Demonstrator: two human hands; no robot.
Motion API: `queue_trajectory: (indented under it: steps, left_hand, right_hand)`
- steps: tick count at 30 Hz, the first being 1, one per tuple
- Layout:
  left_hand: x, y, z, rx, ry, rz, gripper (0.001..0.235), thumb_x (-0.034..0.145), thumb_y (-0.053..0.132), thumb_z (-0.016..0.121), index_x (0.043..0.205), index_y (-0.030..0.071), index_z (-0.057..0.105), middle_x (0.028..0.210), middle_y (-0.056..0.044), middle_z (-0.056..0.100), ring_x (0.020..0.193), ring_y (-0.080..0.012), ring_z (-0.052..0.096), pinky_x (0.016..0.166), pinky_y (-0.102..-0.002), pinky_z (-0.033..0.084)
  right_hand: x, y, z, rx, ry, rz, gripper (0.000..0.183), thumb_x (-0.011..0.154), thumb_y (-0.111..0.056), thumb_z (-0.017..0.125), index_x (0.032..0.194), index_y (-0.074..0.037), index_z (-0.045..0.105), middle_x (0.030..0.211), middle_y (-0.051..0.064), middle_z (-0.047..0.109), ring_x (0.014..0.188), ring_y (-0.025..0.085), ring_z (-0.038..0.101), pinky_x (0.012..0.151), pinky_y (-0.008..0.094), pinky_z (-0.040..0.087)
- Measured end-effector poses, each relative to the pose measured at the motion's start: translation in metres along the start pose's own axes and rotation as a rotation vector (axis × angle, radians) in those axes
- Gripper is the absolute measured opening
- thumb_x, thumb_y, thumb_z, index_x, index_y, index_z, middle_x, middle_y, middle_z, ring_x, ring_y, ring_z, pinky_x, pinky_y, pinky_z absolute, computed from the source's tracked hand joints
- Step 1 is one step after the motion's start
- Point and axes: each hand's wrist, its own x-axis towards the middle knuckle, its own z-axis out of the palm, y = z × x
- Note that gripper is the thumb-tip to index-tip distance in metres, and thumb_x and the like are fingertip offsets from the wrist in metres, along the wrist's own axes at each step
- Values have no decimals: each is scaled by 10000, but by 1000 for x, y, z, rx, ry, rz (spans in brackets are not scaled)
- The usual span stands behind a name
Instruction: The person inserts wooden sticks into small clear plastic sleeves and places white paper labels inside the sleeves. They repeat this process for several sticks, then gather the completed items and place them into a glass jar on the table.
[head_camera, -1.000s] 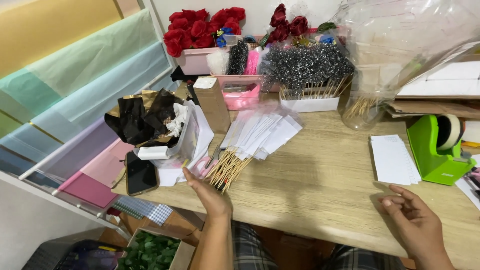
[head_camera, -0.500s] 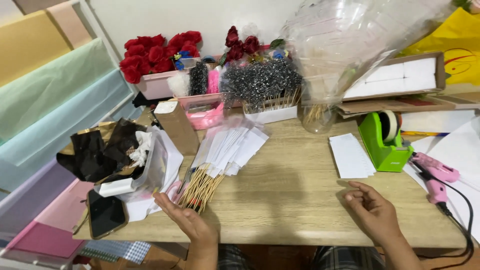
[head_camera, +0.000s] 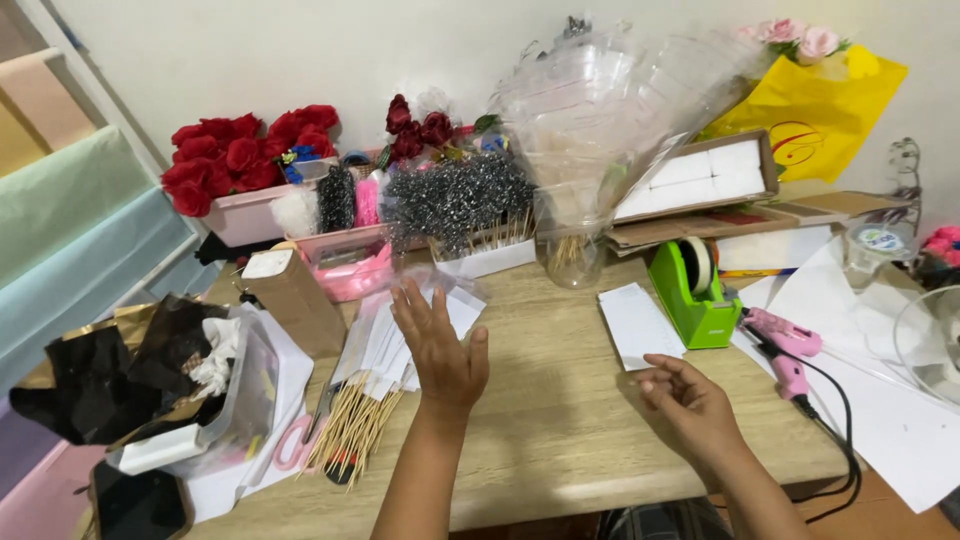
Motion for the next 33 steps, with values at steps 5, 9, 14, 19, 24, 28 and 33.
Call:
queue_trajectory:
  steps: [5, 9, 14, 19, 24, 28, 33]
  left_hand:
    - [-6, -25, 66, 11, 70, -33, 689, 1040, 382, 439, 1573, -2, 231, 1644, -323, 130, 1541, -495, 66, 1247, -637, 31]
    - [-25, -36, 79, 28, 11, -40, 727, 1011, 449, 438, 1557, -12, 302, 1641, -314, 178, 1519, -482, 103, 1196, -599, -5]
    - [-12, -36, 56, 6, -80, -172, 667, 1040, 447, 340, 1514, -20, 303, 1655, -279, 145, 1542, -455, 76, 1213, -638, -16]
    - [-8, -38, 52, -21, -48, -174, 620, 1077, 446, 323, 1504, -2, 289, 1656, -282, 157, 1555, -502, 116, 1231, -698, 24]
    - [-6, -41, 47, -36, -1, -228, 623, 1087, 451, 293, 1557, 46, 230, 1679, -246, 124, 1571, -483, 86, 1243, -699, 5]
    - [-3, -40, 47, -32, 19, -215, 622, 1104, 448, 294, 1601, 93, 176, 1683, -250, 129, 1582, -461, 81, 1254, -680, 2]
    - [-8, -40, 47, -27, -49, -255, 688, 1072, 447, 320, 1524, -66, 249, 1668, -257, 129, 1566, -473, 85, 1236, -695, 5]
  right_hand:
    - [44, -88, 11, -93, 62, -230, 523, 850, 32, 703, 1358, -21, 593, 1200, 155, 691, 990, 207, 637, 850, 329, 576]
    - [100, -126, 14, -125, 155, -506, 669, 819, 50, 746, 1441, -19, 509, 1289, 156, 610, 1081, 209, 581, 912, 318, 527]
    - [131, -188, 17, -490, 163, -741, 792, 780, -40, 819, 1471, 3, 434, 1414, 246, 503, 1300, 385, 489, 1042, 487, 455]
    - [130, -199, 30, -699, 270, -1062, 827, 825, -59, 848, 1521, -28, 402, 1528, 186, 461, 1368, 351, 436, 1083, 456, 416]
    - [131, -191, 36, -301, 214, -857, 710, 905, 115, 586, 1523, -78, 293, 1537, 174, 402, 1410, 318, 399, 1140, 420, 344]
    - [142, -165, 40, -166, 283, -826, 754, 869, 166, 506, 1521, -128, 265, 1534, 174, 380, 1388, 286, 388, 1124, 382, 339]
    - [162, -135, 60, -158, 157, -268, 1147, 721, 4, 750, 1586, -233, 35, 1623, 197, 279, 1498, 340, 314, 1182, 444, 301]
